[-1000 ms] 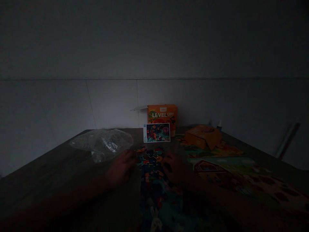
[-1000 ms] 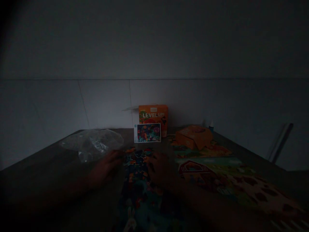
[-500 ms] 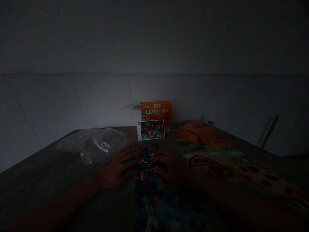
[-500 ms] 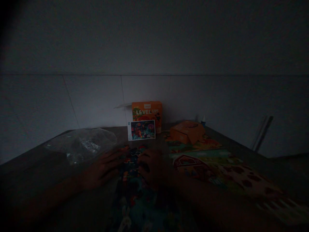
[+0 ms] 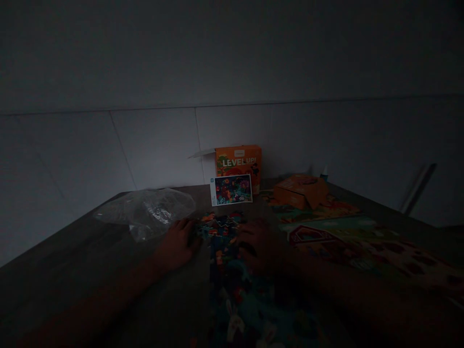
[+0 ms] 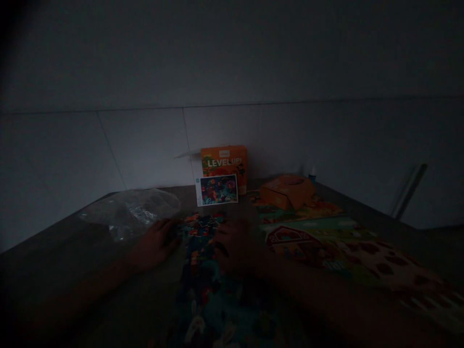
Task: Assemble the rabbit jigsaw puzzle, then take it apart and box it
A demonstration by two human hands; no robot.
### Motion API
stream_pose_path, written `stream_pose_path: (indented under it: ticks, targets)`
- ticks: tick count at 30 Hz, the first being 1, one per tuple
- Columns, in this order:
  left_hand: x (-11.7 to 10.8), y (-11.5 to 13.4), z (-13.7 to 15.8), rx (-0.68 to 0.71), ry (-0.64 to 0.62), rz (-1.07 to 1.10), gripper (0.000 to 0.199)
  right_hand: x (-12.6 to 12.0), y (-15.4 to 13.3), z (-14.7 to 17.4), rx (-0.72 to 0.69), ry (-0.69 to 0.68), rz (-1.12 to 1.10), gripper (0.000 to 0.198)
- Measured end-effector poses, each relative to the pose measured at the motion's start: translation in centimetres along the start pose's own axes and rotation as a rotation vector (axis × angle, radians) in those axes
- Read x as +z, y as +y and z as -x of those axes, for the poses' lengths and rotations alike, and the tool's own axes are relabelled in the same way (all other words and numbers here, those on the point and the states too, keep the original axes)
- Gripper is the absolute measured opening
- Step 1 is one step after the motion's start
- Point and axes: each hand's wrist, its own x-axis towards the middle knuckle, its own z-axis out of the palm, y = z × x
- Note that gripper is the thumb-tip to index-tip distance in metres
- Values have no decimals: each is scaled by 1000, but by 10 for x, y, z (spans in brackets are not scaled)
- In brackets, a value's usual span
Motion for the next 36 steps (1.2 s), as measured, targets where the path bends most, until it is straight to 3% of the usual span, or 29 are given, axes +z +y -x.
stream_pose_path:
  ticks: [3, 7, 11, 14, 16, 18, 21, 23, 26, 33, 36]
  targets:
    - [1, -2, -1, -2, 5, 5, 42, 2, 4, 1, -26, 75, -13, 15]
    - [2, -3, -1, -6, 38, 16, 38, -8, -4, 4, -195, 140, -115, 19]
    - [2, -5, -1, -37, 59, -49, 37, -19, -19, 6, -447, -41, -235, 29]
    - [5, -8, -1, -46, 87, -90, 38, -18, -21, 5, -499, -132, -286, 34]
    - [5, -9, -1, 25, 124, -72, 38, -13, -19, 4, -501, -111, -314, 36]
    - [2, -7, 0, 181, 137, -27, 42, -9, -14, 3, -496, -72, -333, 36]
    - [-5, 0, 1, 443, 64, 23, 50, -6, -10, 2, -470, -40, -289, 29]
    - [-8, 3, 1, 527, 0, 42, 49, -6, -10, 2, -447, -39, -234, 24]
    - [-8, 3, 0, 501, -38, 87, 43, -6, -9, 2, -394, -39, -169, 19]
    - [2, -1, -1, 304, 57, 126, 16, -6, -10, 3, -161, -6, -68, 19]
    - [5, -4, -2, 239, 68, 124, 14, -5, -10, 2, -87, 0, -3, 17]
